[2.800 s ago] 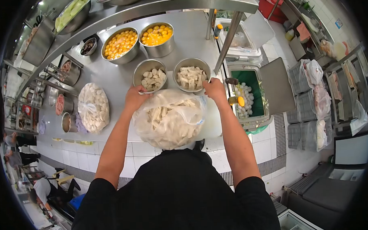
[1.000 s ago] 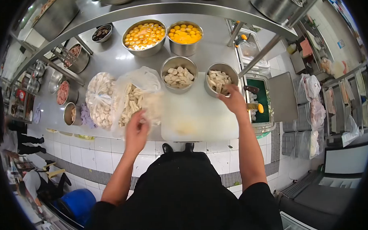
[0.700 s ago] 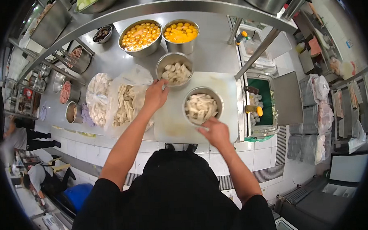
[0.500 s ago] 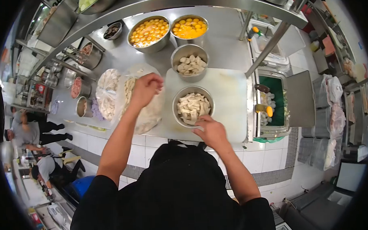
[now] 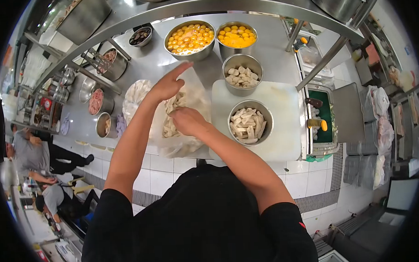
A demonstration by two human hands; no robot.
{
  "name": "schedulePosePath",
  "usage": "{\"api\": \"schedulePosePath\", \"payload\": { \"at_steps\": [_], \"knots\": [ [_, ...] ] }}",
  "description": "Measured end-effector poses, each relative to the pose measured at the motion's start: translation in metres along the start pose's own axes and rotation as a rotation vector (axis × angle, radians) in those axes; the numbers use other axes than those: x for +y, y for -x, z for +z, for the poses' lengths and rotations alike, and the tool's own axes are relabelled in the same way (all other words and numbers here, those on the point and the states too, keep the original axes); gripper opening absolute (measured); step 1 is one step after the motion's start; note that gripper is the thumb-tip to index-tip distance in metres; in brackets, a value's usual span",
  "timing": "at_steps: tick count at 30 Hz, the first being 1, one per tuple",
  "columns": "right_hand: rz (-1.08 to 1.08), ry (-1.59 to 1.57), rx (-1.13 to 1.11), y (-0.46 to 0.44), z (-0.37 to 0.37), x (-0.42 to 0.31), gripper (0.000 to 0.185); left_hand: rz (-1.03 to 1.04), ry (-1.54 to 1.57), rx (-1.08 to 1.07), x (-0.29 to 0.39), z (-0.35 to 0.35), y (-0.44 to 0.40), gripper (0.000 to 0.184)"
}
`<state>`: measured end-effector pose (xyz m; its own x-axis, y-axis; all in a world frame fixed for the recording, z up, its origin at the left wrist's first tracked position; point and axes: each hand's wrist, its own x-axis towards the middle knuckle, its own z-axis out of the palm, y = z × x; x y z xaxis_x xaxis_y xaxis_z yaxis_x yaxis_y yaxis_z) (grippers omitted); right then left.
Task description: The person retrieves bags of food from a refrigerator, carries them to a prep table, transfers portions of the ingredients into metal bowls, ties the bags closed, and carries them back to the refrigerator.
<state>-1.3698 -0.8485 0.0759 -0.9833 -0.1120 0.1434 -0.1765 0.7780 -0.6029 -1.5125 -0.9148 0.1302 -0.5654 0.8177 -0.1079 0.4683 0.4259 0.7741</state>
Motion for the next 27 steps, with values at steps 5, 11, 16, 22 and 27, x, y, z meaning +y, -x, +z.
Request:
{"api": "schedulePosePath", "payload": {
  "at_steps": [5, 11, 16, 22, 27],
  "knots": [
    [0.459, 0.454, -0.208, 0.017, 0.002, 0.029, 0.017, 0.226, 0.240, -0.206, -0.005, -0.025, 0.008, 0.054],
    [0.707, 0.633, 0.133, 0.019, -0.026, 0.024, 0.022, 0.164, -0.761, -0.323, -0.053, 0.016, -0.005, 0.045],
    [0.631, -0.028, 0.183, -0.005, -0.002, 0.025, 0.049, 0.298, -0.431, 0.000, -0.039, 0.010, -0.019, 0.043],
    [0.720, 0.143, 0.271, 0.009, 0.037, 0.030, 0.049, 0.388, -0.582, 0.013, -0.102, 0.042, 0.007, 0.030],
    [0.886, 0.147, -0.176, 0.019, 0.009, 0.024, 0.059, 0.275, -0.697, -0.262, -0.109, -0.008, 0.016, 0.022]
  ]
}}
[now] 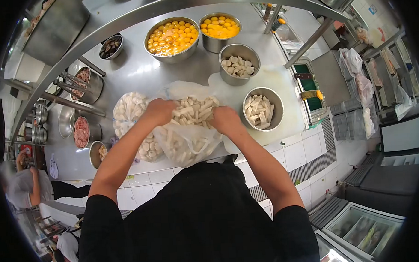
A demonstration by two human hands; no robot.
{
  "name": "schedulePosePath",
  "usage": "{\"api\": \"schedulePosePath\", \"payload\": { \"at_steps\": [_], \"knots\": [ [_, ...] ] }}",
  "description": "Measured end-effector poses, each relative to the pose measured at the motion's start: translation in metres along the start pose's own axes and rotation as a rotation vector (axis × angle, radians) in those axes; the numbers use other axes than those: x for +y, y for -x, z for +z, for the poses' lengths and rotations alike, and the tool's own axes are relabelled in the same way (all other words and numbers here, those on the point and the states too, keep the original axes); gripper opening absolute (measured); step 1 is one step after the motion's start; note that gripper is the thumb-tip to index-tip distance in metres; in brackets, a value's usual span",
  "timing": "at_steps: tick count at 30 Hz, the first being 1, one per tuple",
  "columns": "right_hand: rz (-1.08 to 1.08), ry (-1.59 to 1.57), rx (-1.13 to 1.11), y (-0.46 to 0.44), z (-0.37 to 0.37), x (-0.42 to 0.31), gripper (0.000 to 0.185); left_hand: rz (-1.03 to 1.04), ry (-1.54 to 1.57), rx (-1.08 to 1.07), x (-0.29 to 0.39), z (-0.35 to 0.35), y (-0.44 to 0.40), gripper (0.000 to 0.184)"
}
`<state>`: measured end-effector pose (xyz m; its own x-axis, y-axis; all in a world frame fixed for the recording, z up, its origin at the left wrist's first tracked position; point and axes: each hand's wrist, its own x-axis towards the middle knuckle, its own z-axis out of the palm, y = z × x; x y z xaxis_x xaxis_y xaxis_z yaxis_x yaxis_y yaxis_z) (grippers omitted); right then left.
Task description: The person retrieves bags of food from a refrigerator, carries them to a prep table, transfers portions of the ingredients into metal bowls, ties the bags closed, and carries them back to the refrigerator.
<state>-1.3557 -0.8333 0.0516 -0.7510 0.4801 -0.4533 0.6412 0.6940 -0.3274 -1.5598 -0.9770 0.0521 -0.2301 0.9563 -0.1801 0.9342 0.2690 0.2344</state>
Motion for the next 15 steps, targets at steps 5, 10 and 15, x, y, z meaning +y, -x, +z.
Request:
{"api": "schedulePosePath", "payload": {
  "at_steps": [5, 10, 15],
  "knots": [
    [-0.062, -0.113, 0.290, -0.006, 0.031, -0.019, 0.054, -0.028, -0.043, -0.231, 0.022, -0.028, -0.020, 0.051],
    [-0.040, 0.070, 0.245, -0.017, 0.048, -0.017, 0.062, -0.127, 0.183, -0.362, 0.030, -0.001, -0.043, 0.102],
    [-0.060, 0.020, 0.196, -0.013, 0.061, -0.011, 0.071, -0.120, 0.313, -0.134, 0.013, 0.017, -0.063, 0.104]
  ]
}}
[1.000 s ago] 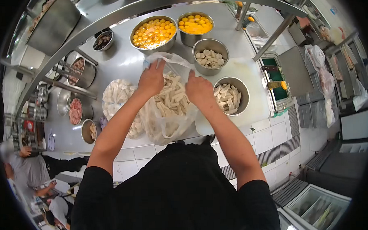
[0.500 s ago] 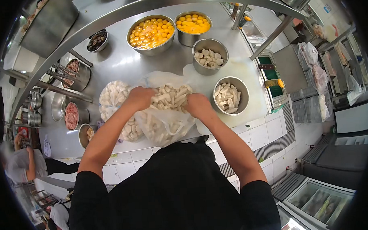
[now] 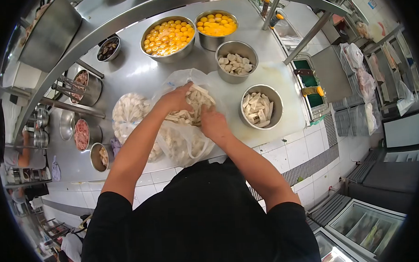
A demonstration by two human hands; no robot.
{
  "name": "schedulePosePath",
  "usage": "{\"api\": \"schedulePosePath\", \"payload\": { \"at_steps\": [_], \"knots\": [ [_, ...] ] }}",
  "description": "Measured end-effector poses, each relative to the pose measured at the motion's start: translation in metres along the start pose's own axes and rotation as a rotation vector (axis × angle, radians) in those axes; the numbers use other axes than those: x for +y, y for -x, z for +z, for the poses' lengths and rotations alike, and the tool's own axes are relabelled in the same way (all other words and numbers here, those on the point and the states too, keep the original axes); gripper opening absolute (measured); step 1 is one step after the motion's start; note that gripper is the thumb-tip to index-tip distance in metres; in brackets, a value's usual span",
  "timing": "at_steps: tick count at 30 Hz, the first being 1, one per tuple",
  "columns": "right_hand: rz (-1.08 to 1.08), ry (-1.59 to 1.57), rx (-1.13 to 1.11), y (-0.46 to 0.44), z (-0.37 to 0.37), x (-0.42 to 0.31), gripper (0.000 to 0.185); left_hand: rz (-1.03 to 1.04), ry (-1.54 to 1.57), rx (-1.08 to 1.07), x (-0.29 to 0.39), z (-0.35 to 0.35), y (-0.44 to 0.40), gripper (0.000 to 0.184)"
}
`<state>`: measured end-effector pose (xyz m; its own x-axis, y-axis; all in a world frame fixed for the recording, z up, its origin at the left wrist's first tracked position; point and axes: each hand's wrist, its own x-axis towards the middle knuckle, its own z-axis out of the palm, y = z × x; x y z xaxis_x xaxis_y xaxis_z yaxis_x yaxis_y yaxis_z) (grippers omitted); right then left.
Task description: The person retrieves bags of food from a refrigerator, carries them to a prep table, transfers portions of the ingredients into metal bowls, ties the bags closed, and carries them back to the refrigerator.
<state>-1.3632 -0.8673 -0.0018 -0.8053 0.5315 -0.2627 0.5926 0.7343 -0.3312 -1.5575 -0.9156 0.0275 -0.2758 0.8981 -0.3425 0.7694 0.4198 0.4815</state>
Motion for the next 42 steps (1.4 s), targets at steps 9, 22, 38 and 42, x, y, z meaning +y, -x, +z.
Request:
{"api": "schedulePosePath", "payload": {
  "at_steps": [9, 22, 38, 42],
  "knots": [
    [0.074, -0.227, 0.008, -0.004, -0.022, -0.006, 0.090, -0.086, 0.041, -0.216, 0.028, -0.014, 0.005, 0.085],
    [0.025, -0.818, 0.151, -0.058, 0.031, 0.018, 0.098, -0.359, 0.184, -0.386, 0.002, -0.022, -0.028, 0.063],
    [0.045, -0.482, -0.177, -0.023, -0.016, 0.011, 0.091, -0.056, -0.196, -0.308, 0.003, -0.042, 0.047, 0.064],
    [0.039, -0.620, -0.133, -0.059, 0.017, 0.016, 0.094, -0.163, -0.348, -0.242, 0.013, -0.023, 0.035, 0.064]
  ]
}}
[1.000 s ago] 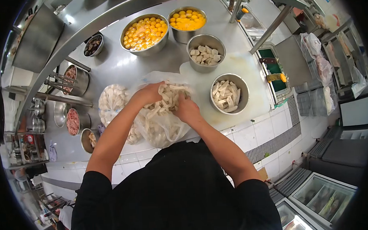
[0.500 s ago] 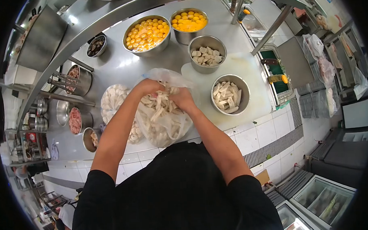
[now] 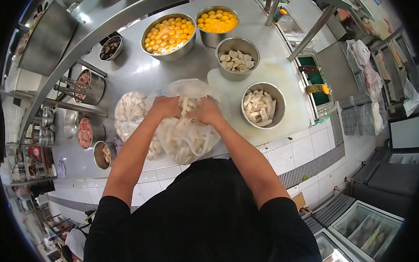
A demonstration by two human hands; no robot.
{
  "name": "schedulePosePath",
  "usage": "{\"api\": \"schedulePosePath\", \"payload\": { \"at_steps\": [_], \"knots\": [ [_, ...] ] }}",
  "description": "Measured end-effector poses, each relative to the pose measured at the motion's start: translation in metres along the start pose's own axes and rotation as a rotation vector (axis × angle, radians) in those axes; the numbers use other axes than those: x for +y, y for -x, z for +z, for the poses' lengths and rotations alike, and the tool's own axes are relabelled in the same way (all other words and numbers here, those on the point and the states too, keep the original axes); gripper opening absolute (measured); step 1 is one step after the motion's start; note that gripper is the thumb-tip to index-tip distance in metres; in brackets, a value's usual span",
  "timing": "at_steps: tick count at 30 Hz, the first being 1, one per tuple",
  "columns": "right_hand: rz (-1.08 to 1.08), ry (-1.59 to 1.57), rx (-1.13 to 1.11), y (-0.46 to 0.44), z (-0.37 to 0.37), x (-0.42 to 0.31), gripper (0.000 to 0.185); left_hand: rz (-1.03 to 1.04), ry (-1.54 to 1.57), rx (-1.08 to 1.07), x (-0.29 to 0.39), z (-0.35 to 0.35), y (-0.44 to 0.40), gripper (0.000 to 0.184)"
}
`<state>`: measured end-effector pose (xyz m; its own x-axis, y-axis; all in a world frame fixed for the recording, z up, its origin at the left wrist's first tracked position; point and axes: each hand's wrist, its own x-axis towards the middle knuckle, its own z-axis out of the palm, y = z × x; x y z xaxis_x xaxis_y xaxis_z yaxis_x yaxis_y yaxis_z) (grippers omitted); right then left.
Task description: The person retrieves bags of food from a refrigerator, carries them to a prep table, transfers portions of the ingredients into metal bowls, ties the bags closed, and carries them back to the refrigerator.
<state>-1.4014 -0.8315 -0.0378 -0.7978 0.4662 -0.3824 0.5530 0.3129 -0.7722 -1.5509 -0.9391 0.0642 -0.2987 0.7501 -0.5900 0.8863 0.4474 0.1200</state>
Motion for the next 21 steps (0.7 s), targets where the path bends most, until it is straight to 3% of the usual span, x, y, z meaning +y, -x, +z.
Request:
{"api": "schedulePosePath", "payload": {
  "at_steps": [1, 3, 7, 9, 10, 12, 13, 15, 19, 21],
  "knots": [
    [-0.024, -0.107, -0.047, -0.009, 0.002, 0.008, 0.092, 0.000, -0.001, 0.001, -0.004, 0.009, -0.006, 0.064],
    [-0.085, -0.188, 0.024, -0.003, -0.001, 0.005, 0.085, 0.052, 0.125, 0.288, -0.005, 0.020, -0.012, 0.059],
    [-0.162, -0.518, 0.022, 0.012, -0.012, -0.019, 0.069, 0.151, 0.271, 0.344, -0.008, 0.019, -0.014, 0.059],
    [-0.133, -0.596, 0.018, 0.021, -0.021, -0.035, 0.068, 0.297, 0.284, 0.614, -0.010, 0.018, -0.025, 0.060],
    [-0.103, -0.674, 0.015, 0.025, -0.025, -0.040, 0.066, 0.299, 0.286, 0.615, -0.012, 0.014, -0.024, 0.060],
    [-0.105, -0.629, -0.003, 0.024, -0.031, -0.041, 0.066, 0.271, 0.825, 0.184, -0.009, -0.012, -0.006, 0.061],
    [-0.105, -0.588, -0.021, 0.024, -0.033, -0.041, 0.066, 0.271, 0.825, 0.187, -0.011, -0.010, -0.003, 0.061],
    [-0.125, -0.580, -0.036, 0.020, -0.030, -0.034, 0.065, 0.266, 1.226, 0.075, -0.015, -0.004, 0.001, 0.058],
    [-0.115, -0.575, 0.015, 0.017, -0.024, -0.024, 0.056, 0.150, 1.436, 0.037, -0.010, 0.014, 0.001, 0.056],
    [-0.035, -0.571, 0.013, 0.018, -0.029, -0.026, 0.053, -0.001, 1.365, 0.331, -0.003, 0.023, 0.001, 0.055]
  ]
}}
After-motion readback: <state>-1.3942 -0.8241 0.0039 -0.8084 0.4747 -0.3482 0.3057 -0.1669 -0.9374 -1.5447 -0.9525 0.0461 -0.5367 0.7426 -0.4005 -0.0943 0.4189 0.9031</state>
